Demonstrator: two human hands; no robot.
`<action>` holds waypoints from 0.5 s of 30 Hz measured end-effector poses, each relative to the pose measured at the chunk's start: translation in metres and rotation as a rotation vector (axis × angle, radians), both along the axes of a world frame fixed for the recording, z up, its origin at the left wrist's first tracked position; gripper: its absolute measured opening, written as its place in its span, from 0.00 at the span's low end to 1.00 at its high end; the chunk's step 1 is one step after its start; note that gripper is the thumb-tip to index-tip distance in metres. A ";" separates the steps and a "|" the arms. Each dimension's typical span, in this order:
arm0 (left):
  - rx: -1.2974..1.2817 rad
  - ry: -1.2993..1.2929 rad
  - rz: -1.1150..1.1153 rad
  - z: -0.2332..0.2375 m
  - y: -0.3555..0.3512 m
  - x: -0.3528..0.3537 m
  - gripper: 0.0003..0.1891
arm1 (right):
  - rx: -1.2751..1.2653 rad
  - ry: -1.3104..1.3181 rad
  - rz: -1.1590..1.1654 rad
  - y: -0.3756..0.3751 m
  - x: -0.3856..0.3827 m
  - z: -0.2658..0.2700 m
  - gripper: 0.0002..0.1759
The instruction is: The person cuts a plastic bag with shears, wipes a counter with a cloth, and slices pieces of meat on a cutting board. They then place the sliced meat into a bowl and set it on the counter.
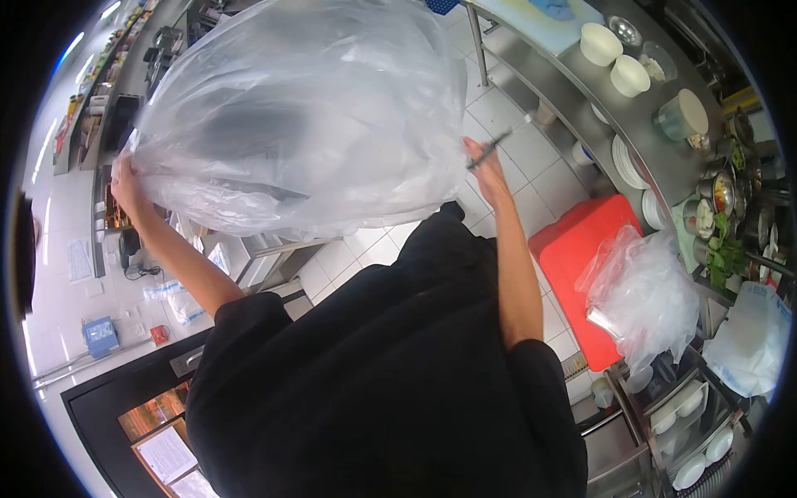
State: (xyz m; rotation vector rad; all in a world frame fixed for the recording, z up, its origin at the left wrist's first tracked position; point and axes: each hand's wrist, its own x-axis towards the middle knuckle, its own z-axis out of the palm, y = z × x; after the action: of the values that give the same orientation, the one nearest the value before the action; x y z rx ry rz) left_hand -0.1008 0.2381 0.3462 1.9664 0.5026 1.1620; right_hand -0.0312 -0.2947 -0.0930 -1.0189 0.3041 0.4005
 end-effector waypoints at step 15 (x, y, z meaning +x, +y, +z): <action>-0.215 1.002 -0.312 -0.234 0.101 0.050 0.10 | -1.625 -0.394 -0.049 -0.224 -0.012 0.035 0.21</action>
State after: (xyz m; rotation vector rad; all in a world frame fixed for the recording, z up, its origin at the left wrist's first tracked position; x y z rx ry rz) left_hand -0.0511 0.3388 0.1120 2.2211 0.7336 -0.1380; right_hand -0.0431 -0.5190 -0.0584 -2.6220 0.2632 -0.2173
